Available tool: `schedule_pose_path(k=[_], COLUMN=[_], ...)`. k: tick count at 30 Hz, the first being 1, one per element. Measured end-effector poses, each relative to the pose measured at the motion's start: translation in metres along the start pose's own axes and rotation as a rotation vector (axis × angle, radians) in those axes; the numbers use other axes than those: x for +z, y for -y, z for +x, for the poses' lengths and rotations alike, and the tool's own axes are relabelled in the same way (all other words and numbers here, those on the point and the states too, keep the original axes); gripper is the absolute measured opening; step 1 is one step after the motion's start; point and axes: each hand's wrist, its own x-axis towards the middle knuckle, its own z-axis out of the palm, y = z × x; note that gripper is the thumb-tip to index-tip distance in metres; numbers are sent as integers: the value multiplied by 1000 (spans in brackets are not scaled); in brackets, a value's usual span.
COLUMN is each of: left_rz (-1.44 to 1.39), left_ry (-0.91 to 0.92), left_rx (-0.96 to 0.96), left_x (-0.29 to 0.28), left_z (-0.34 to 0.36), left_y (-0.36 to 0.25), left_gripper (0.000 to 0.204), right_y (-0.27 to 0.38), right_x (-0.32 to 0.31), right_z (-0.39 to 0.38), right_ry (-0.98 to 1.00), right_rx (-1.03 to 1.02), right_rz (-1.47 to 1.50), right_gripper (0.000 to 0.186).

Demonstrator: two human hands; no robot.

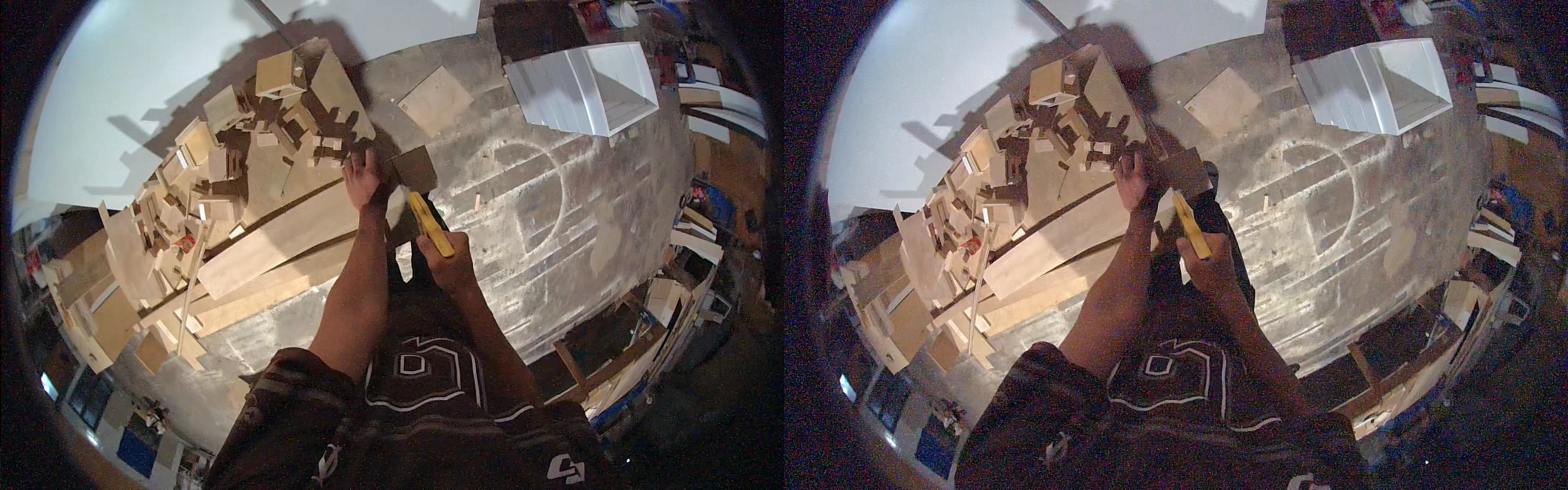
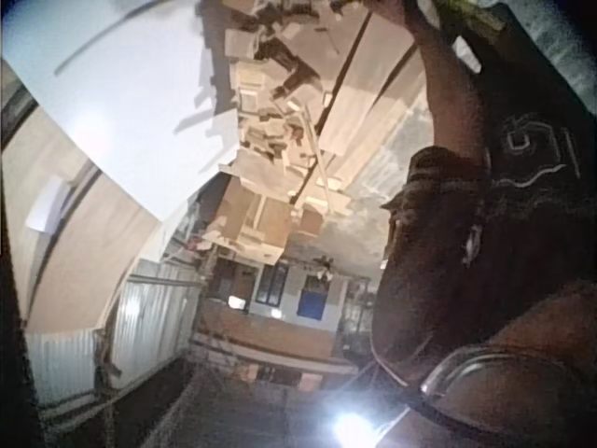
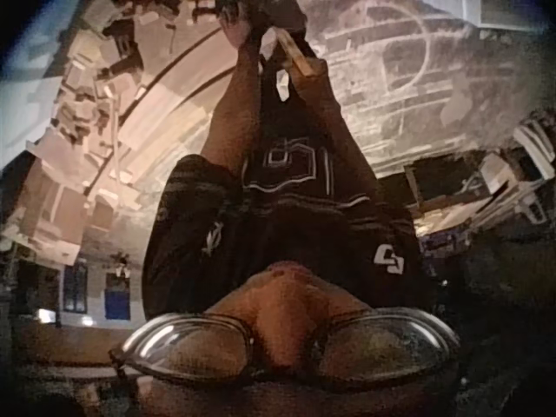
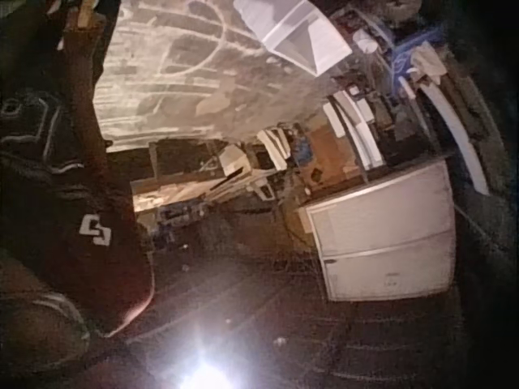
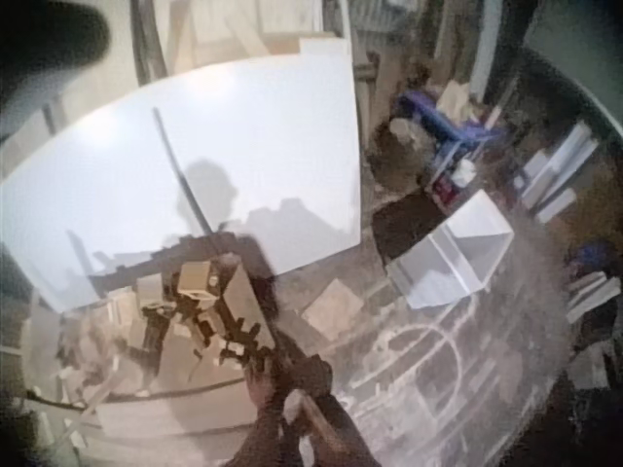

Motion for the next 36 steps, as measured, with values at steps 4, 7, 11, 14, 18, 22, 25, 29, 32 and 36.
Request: schedule_pose_path(k=[4,7,11,14,18,22,25,29,32,36], left_rz=[48,44,-5,-10,10,-32,-32,20,-13,10], left_ry=[-13,-38,27,79,-14,128,44,119,2,-46], left_rx=[-21,-5,-21,-35,-11,-58,0,-65,-11,-1], left_x=[1,1,-7,-7,-4,-6,-1,1,-2,3], left_z=[7,7,12,12,12,10,8,10,8,3], left_y=[9,6,-6,3,0,2,6,3,3,1], left_gripper=[37,38,39,39,39,38,38,61,36,34], right_y=[-2,12,-15,-14,-9,-9,-14,-9,-25,-23], right_x=[-10,-15,1,-13,-5,-1,-7,6,-6,-3], right_z=[-33,-34,-3,-38,-5,-18,-33,-7,-36,14], right_ry=[-42,-46,-9,-17,-17,-20,-53,-35,-41,-48], right_rx=[-222,-80,-91,-106,-90,-54,-99,-59,-111,-95], right_rz=[-100,39,-82,-83,-13,-5,24,-80,-52,-38], right_gripper=[29,29,32,31,31,32,33,28,29,33])
